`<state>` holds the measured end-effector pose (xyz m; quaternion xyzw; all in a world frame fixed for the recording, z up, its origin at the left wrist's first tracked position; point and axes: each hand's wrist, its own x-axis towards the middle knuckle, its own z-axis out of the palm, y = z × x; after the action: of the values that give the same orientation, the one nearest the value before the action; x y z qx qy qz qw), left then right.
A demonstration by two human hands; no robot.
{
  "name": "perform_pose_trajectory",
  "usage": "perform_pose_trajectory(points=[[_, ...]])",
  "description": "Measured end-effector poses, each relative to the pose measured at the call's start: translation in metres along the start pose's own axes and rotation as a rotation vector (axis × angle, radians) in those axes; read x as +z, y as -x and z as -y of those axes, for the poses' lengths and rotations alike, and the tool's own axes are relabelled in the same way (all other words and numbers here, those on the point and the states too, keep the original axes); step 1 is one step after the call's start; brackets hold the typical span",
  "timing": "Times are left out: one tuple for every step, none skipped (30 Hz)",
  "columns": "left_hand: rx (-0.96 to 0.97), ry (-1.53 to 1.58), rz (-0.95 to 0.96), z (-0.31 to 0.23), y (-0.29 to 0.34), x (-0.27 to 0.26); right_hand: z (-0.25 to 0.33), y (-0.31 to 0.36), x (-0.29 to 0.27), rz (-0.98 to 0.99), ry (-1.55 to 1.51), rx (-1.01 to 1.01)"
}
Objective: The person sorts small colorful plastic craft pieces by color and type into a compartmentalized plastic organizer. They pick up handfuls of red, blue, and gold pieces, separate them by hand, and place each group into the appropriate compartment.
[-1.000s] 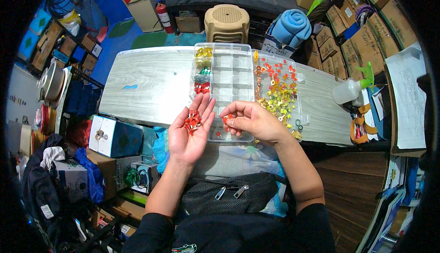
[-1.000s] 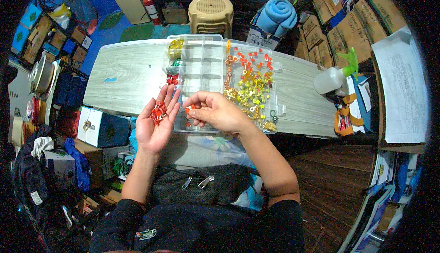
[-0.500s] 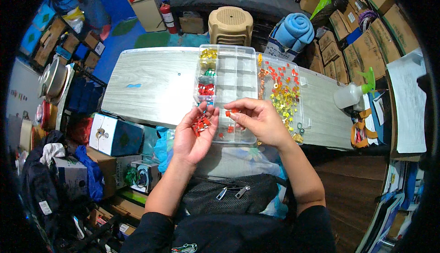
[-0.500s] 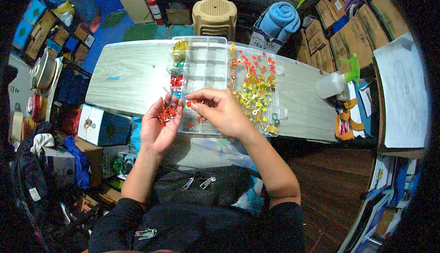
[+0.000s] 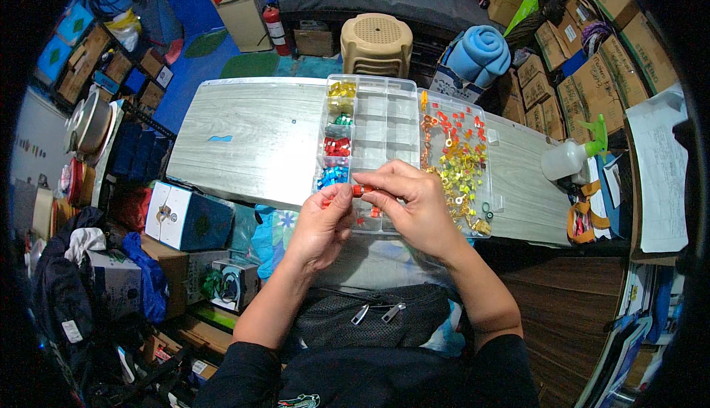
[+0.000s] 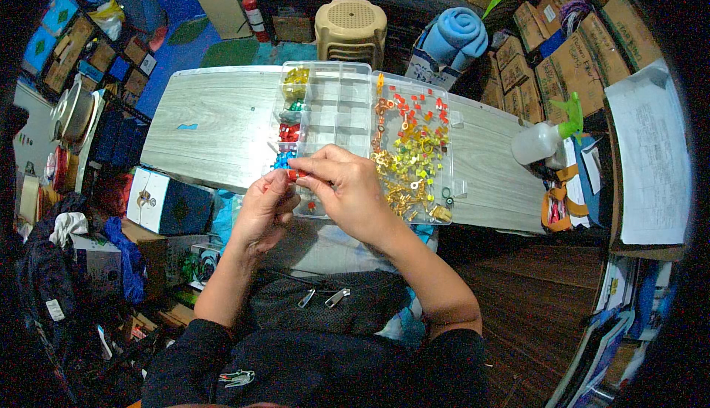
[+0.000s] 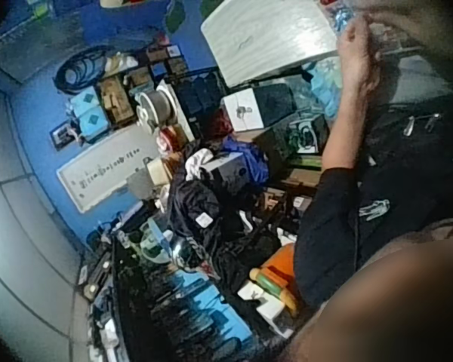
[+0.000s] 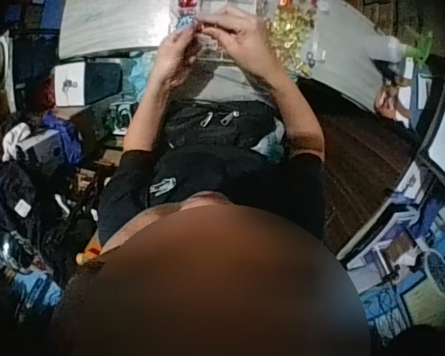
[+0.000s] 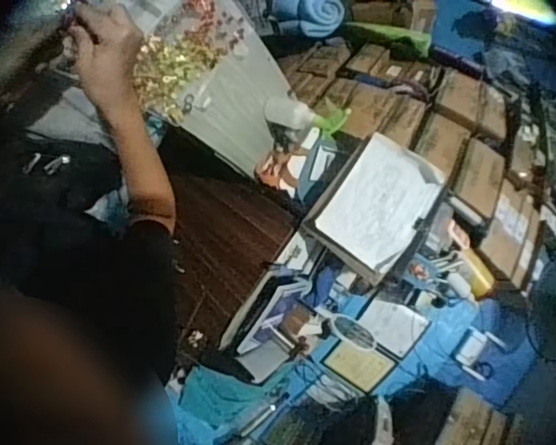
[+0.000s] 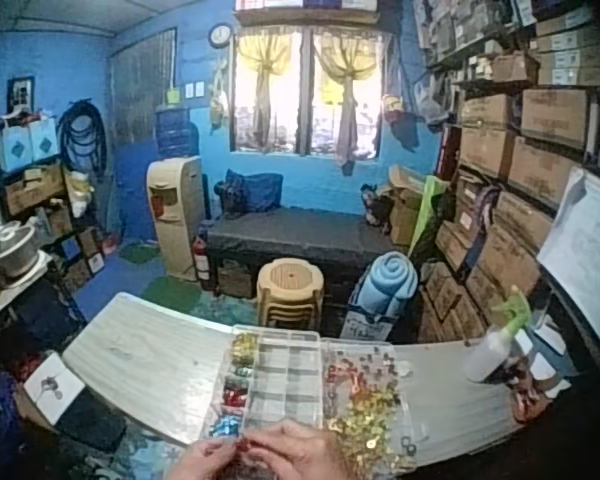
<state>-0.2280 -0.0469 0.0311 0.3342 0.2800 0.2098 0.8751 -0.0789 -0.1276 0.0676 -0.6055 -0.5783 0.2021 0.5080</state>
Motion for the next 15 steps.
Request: perform_pose_trajectory(points=[[0.027,-0.029,-0.009,0.0,0.0,0.0,0.001,0.001,-0.001,0.011,0.024,-0.001],[0.023,-0.051,-0.007,-0.001,0.0,-0.001,0.001,0.002,-0.001,0.021,0.048,-0.002],[0.019,-0.073,-0.006,-0.001,0.001,-0.001,0.0,0.004,-0.001,0.017,0.039,-0.001],[0.011,-0.072,-0.001,-0.002,0.001,-0.002,0.0,0.005,0.001,0.012,0.03,0.0],[0.028,-0.125,-0.001,-0.003,0.001,-0.002,-0.001,0.006,0.002,0.009,0.027,-0.006],[0.041,-0.154,0.001,-0.003,0.001,-0.003,-0.003,0.007,0.002,0.004,0.0,-0.003],[0.044,-0.163,-0.001,-0.003,0.0,-0.003,-0.004,0.007,0.002,0.001,-0.02,-0.006],[0.053,-0.184,-0.002,-0.003,0.001,-0.003,-0.005,0.008,0.003,-0.003,-0.041,-0.009],[0.052,-0.185,-0.008,-0.002,0.001,-0.003,-0.006,0.009,0.002,0.006,-0.09,0.033],[0.048,-0.155,-0.001,-0.002,0.001,-0.004,-0.007,0.011,0.002,0.014,-0.14,0.075],[0.053,-0.168,-0.011,-0.003,0.001,-0.005,-0.007,0.012,0.001,0.029,-0.177,0.145],[0.054,-0.151,-0.007,-0.005,0.0,-0.007,-0.008,0.013,-0.002,0.003,-0.258,0.175],[0.028,-0.118,-0.027,-0.006,0.0,-0.007,-0.008,0.014,-0.006,-0.016,-0.327,0.232],[0.098,-0.219,-0.011,-0.006,0.0,-0.007,-0.009,0.016,-0.01,-0.034,-0.407,0.263],[0.141,-0.305,-0.017,-0.006,0.0,-0.007,-0.011,0.016,-0.013,-0.026,-0.435,0.317]])
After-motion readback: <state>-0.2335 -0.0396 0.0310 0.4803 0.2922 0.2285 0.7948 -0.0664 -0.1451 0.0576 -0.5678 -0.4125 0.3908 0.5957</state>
